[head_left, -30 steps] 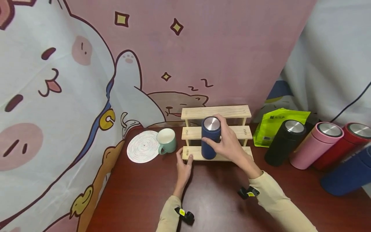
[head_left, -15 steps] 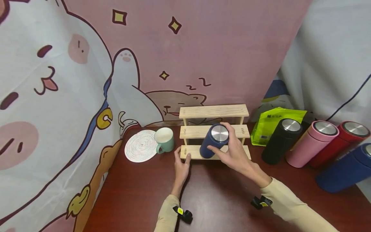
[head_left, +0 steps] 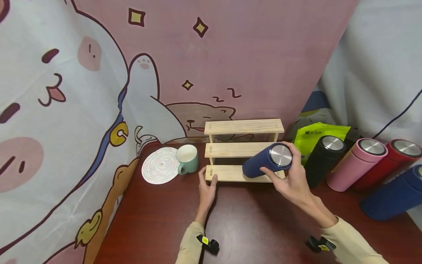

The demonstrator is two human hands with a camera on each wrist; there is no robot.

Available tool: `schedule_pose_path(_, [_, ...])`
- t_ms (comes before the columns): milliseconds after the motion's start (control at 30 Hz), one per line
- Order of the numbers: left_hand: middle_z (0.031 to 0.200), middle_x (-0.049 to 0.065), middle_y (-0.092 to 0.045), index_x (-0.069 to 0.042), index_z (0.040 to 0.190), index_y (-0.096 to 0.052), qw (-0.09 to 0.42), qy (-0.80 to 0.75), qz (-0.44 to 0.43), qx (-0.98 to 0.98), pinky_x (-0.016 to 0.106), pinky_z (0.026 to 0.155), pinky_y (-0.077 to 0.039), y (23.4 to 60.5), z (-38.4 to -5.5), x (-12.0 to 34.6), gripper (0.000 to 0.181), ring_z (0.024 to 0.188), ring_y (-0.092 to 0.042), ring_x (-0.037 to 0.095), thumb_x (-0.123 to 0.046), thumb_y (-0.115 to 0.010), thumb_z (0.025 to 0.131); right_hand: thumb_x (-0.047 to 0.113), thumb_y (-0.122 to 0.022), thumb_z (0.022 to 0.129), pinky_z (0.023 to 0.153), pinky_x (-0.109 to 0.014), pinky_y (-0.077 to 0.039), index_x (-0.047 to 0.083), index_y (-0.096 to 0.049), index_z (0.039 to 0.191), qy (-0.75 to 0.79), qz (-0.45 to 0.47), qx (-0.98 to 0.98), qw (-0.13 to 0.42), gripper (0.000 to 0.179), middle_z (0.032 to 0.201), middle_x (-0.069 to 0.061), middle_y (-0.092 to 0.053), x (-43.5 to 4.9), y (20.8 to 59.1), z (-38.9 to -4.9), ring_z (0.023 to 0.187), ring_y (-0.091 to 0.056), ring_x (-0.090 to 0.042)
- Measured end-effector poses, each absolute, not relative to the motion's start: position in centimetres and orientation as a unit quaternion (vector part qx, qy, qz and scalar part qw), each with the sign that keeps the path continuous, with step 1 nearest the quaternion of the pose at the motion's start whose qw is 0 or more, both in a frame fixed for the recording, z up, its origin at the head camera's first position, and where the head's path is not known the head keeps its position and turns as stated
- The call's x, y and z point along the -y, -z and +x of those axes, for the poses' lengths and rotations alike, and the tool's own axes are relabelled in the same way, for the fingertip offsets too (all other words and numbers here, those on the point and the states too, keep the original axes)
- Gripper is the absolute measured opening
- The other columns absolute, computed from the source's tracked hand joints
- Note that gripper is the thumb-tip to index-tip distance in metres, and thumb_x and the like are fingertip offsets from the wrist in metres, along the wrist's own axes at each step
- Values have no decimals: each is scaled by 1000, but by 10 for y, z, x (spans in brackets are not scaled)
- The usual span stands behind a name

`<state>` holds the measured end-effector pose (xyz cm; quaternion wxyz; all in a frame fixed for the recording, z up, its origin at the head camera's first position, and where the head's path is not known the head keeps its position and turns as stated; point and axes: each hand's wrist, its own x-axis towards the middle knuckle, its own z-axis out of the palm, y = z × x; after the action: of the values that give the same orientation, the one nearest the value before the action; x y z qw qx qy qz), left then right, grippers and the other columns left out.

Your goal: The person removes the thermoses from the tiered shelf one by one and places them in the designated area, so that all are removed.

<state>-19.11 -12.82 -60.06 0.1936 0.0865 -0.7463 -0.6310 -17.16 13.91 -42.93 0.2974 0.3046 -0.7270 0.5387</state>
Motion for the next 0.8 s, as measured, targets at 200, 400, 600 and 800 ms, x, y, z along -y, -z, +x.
schedule_pose_path(200, [137,9,-61,-18,146,-44,194,632,90,745,36,98,-46,601,-191,129,52,116,-59,20,-15,-65,99,38,-84,81,78,-5,-47,-11,-33,147,-515,281,737,335,97,129,2,-58,-166,433,-161,106,-59,0])
schedule_pose_path(400, [138,14,-60,-12,147,-44,207,629,87,744,48,100,-46,599,-191,123,52,120,-58,27,-10,-64,99,-17,-88,58,80,-4,-47,-10,-33,147,-508,231,758,337,105,127,12,-58,-188,436,-142,107,-59,1])
schedule_pose_path(600, [138,24,-58,2,146,-42,207,636,71,740,56,101,-44,574,-180,118,52,122,-57,37,-4,-62,98,-16,-89,55,92,-6,-42,-6,-38,148,-493,177,772,359,106,129,14,-56,-207,439,-125,110,-57,3])
schedule_pose_path(800, [139,26,-57,5,145,-43,206,640,68,737,52,102,-44,559,-170,121,51,124,-56,37,-3,-62,98,-11,-90,58,98,-6,-36,8,-39,151,-476,133,788,367,108,131,19,-52,-223,446,-116,111,-53,6])
